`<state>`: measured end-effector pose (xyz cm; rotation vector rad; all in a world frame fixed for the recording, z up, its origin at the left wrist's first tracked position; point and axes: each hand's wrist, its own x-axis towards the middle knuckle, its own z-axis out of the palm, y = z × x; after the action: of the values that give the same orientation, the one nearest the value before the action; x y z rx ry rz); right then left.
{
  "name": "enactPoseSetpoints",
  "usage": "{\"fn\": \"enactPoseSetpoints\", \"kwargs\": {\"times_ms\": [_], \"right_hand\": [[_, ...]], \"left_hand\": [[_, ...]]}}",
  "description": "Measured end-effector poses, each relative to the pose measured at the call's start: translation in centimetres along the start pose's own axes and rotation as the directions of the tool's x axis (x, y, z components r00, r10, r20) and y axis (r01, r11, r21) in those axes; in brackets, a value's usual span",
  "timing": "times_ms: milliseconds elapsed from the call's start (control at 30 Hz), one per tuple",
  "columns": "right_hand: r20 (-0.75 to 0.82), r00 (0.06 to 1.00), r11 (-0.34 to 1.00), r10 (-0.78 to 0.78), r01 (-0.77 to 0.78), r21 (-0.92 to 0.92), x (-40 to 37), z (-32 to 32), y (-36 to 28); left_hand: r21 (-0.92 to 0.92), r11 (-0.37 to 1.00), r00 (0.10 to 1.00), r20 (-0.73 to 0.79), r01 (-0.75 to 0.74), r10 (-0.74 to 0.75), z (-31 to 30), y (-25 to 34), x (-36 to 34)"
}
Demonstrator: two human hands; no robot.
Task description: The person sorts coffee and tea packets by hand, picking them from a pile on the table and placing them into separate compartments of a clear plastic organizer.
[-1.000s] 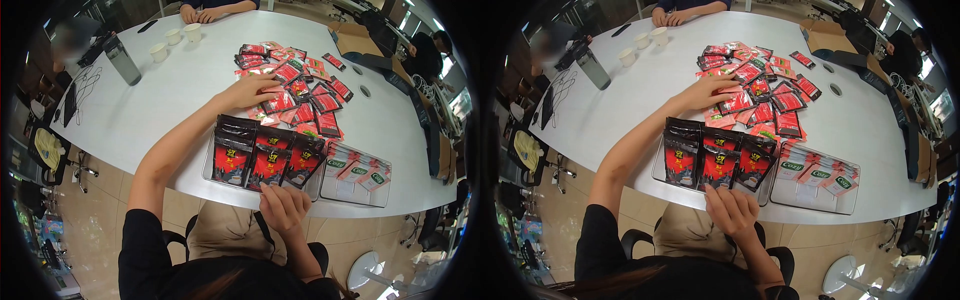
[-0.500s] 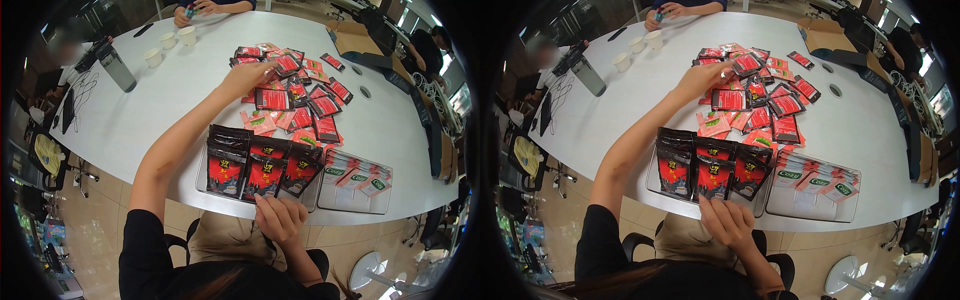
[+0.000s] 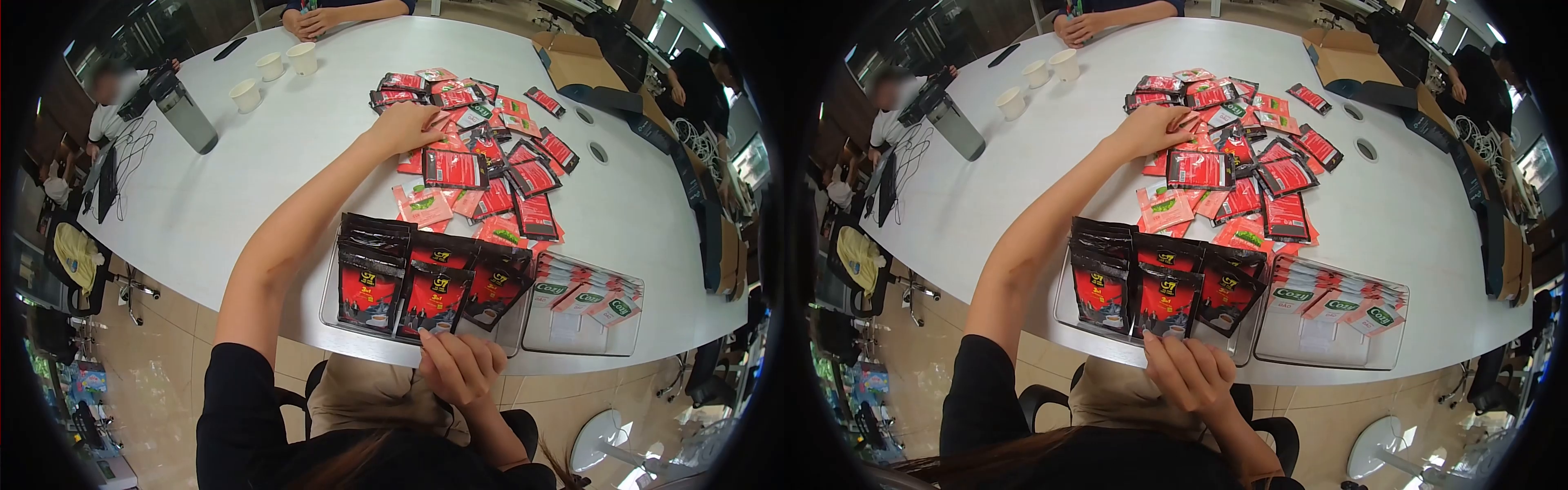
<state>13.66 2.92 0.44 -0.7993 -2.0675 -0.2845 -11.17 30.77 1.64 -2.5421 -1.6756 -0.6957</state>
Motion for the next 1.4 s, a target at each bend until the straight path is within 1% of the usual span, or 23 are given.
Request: {"fn": "enactPoseSetpoints", "kwargs": {"times_ms": [67,167,267,367,467,500,567,600,633,667,733,833,933,967,1067,1167,1267,1367,1400], "right_hand": [[-0.004,1.0,1.0,0.0,0.0,0.0,0.0,0.0,0.0],[-0.018,1.0,1.0,0.0,-0.001,-0.004,0.0,0.1,0.0],[-0.039,0.999,1.0,-0.004,0.003,-0.027,0.1,0.2,0.1],[-0.034,0.999,1.0,0.002,-0.002,-0.014,0.0,0.3,0.1],[-0.013,1.0,1.0,0.012,-0.012,0.015,0.0,0.1,-0.1],[-0.015,1.0,1.0,0.01,-0.01,0.012,0.0,0.1,-0.1],[-0.024,1.0,1.0,0.001,-0.001,-0.007,-0.1,0.1,0.0],[-0.036,0.999,1.0,-0.007,0.006,-0.024,-0.1,0.3,0.1],[-0.047,0.999,0.999,-0.015,0.013,-0.042,-0.1,0.4,0.2],[-0.044,0.999,0.999,-0.016,0.015,-0.035,-0.1,0.4,0.2],[-0.039,0.999,1.0,-0.014,0.013,-0.026,0.0,0.2,0.2],[-0.033,0.999,1.0,0.009,-0.008,0.016,0.0,0.2,0.0],[-0.023,1.0,1.0,0.015,-0.015,0.013,0.0,0.0,-0.1],[-0.033,0.999,1.0,0.015,-0.015,0.009,0.0,0.1,-0.1],[-0.047,0.999,1.0,0.009,-0.009,0.002,0.1,0.2,-0.2],[-0.051,0.998,1.0,0.023,-0.022,0.013,0.1,0.2,-0.3],[-0.053,0.998,1.0,0.021,-0.021,0.017,0.1,0.2,-0.3],[-0.088,0.996,1.0,-0.012,0.01,-0.016,0.3,0.3,-0.1],[-0.086,0.996,1.0,-0.013,0.012,-0.011,0.3,0.3,-0.1]], "left_hand": [[0.032,0.999,0.999,0.04,-0.027,0.025,-0.3,-0.1,0.0],[-0.026,1.0,0.993,0.113,-0.015,0.018,-0.6,-0.6,0.1],[-0.101,0.994,0.994,0.103,-0.034,0.045,-1.1,-0.7,-0.5],[-0.162,0.981,0.99,-0.109,-0.108,0.091,-1.1,-0.8,-1.4],[-0.151,0.986,0.939,-0.343,-0.065,0.009,-4.5,1.7,-3.3],[-0.103,0.984,0.903,-0.421,-0.146,0.09,-4.8,1.4,-3.8],[-0.084,0.956,0.921,-0.304,-0.282,0.245,-5.3,2.0,-5.7],[-0.081,0.934,0.916,-0.244,-0.348,0.32,-5.4,2.4,-6.9],[-0.155,0.891,0.897,-0.197,-0.427,0.396,-4.8,2.5,-8.1],[0.073,0.817,0.802,-0.157,-0.573,0.576,-4.2,2.2,-8.9],[0.122,0.845,0.849,-0.033,-0.52,0.527,-5.3,4.8,-11.6],[-0.089,0.924,0.924,0.055,-0.372,0.377,-5.2,5.2,-13.1],[-0.072,0.925,0.916,0.128,-0.373,0.379,-5.1,5.3,-13.1],[-0.043,0.897,0.894,0.081,-0.439,0.441,-4.5,4.9,-12.7],[-0.017,0.945,0.934,0.144,-0.327,0.326,-3.5,5.1,-12.2],[0.038,0.967,0.947,0.215,-0.253,0.24,-3.4,5.9,-11.4],[0.026,0.944,0.941,0.091,-0.33,0.326,-2.6,6.2,-11.1],[-0.104,0.971,0.945,0.228,-0.215,0.234,-4.4,6.4,-10.7],[-0.092,0.982,0.948,0.26,-0.166,0.185,-4.8,6.5,-10.7]]}}
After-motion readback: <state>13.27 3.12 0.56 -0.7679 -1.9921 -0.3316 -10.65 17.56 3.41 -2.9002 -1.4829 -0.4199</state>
